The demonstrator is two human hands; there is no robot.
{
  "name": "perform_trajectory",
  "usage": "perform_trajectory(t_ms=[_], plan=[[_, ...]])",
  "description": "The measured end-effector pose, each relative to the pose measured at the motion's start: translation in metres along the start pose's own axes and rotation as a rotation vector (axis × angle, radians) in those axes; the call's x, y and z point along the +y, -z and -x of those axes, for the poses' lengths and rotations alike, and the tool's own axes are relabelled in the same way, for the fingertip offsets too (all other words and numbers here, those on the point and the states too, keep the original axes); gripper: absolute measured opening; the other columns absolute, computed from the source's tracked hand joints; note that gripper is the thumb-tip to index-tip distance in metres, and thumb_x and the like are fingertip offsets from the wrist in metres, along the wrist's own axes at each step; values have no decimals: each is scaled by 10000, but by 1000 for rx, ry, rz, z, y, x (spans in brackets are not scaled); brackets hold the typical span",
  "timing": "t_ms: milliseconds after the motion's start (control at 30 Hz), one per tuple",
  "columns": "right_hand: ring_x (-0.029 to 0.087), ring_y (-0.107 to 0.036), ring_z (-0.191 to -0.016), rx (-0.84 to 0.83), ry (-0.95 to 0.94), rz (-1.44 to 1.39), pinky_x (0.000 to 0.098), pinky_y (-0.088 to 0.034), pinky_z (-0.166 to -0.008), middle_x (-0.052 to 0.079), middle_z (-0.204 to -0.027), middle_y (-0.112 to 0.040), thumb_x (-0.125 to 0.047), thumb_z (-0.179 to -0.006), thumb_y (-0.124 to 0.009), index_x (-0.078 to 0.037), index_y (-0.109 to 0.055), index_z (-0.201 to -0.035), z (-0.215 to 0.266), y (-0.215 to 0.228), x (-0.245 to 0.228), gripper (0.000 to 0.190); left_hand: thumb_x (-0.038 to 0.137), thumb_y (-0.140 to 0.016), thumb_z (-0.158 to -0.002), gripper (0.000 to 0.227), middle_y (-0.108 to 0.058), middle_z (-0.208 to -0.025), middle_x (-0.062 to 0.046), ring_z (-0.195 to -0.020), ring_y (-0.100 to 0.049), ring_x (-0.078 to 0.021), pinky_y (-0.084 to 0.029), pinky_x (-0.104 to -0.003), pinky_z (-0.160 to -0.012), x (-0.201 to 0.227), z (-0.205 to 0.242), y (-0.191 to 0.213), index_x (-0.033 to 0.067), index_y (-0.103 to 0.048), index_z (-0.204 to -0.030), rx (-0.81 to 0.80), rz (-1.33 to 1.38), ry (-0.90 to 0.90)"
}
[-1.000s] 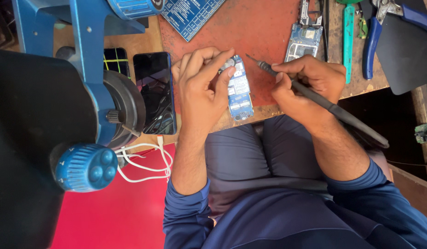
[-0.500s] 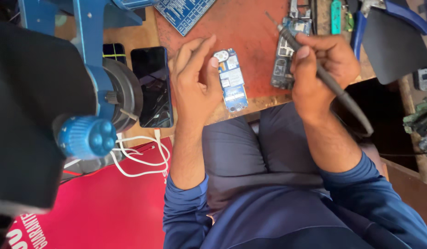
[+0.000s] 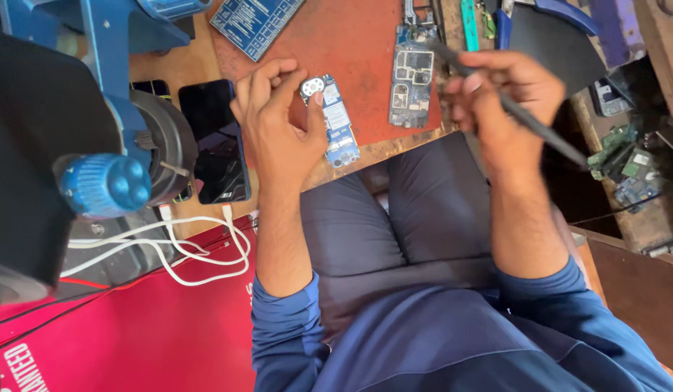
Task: The person uses a soldering iron on a small blue circuit board, then picks up a black plastic component and attaches it to the board. They continue to adjust and inspect the assembly by hand.
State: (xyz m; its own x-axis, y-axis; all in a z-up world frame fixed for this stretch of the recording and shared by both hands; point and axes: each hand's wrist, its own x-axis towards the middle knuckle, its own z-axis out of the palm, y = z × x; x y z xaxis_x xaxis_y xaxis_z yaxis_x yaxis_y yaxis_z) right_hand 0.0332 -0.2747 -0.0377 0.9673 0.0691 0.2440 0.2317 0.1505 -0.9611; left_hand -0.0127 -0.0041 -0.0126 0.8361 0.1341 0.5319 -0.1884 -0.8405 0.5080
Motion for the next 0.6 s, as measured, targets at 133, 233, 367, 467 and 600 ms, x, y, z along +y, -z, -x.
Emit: perform_trajectory(t_ms=[133, 233, 367, 467, 600], plan=[[67, -615, -691, -160, -19, 50, 211, -488, -561, 101, -980, -754, -21, -1093, -583, 62, -666, -1290, -2, -28, -8, 229, 158, -824, -885, 278, -654, -1257, -41, -1147, -573, -262, -404, -421, -1032, -2, 2, -2, 42, -737, -1122, 12, 10, 2], [59, -606, -658, -185, 47, 275, 221, -467, -566, 79, -833, -713, -32, -1083, -603, 60, -690, -1232, -5, -48, -18, 196, 162, -827, -880, 269, -662, -1242, -38, -1141, -573, -260, -406, -415, -1023, -3, 3, -2, 46, -741, -1107, 24, 18, 4], [68, -566, -628, -152, 84, 464, 242, -406, -550, 77, -721, -663, -23, -1065, -615, 58, -735, -1159, 3, -42, -26, 173, 150, -818, -893, 269, -670, -1243, -34, -1164, -578, -254, -410, -405, -1025, -5, 4, -1, 42, -740, -1127, 47, 35, -8], [82, -624, -709, -77, 273, 407, 232, -462, -624, 81, -863, -718, -2, -1122, -614, 54, -731, -1121, 1, -19, -18, 130, 146, -803, -899, 267, -672, -1245, -41, -1169, -578, -259, -414, -407, -1015, -6, 5, -1, 37, -735, -1133, 48, 35, -5], [110, -625, -728, 138, 495, 476, 253, -469, -643, 96, -903, -721, -13, -1134, -614, 56, -721, -1111, -13, 39, -23, 129, 115, -767, -898, 237, -671, -1248, -55, -1181, -582, -271, -414, -428, -1029, -5, 6, -2, 42, -735, -1121, 53, 35, -14]])
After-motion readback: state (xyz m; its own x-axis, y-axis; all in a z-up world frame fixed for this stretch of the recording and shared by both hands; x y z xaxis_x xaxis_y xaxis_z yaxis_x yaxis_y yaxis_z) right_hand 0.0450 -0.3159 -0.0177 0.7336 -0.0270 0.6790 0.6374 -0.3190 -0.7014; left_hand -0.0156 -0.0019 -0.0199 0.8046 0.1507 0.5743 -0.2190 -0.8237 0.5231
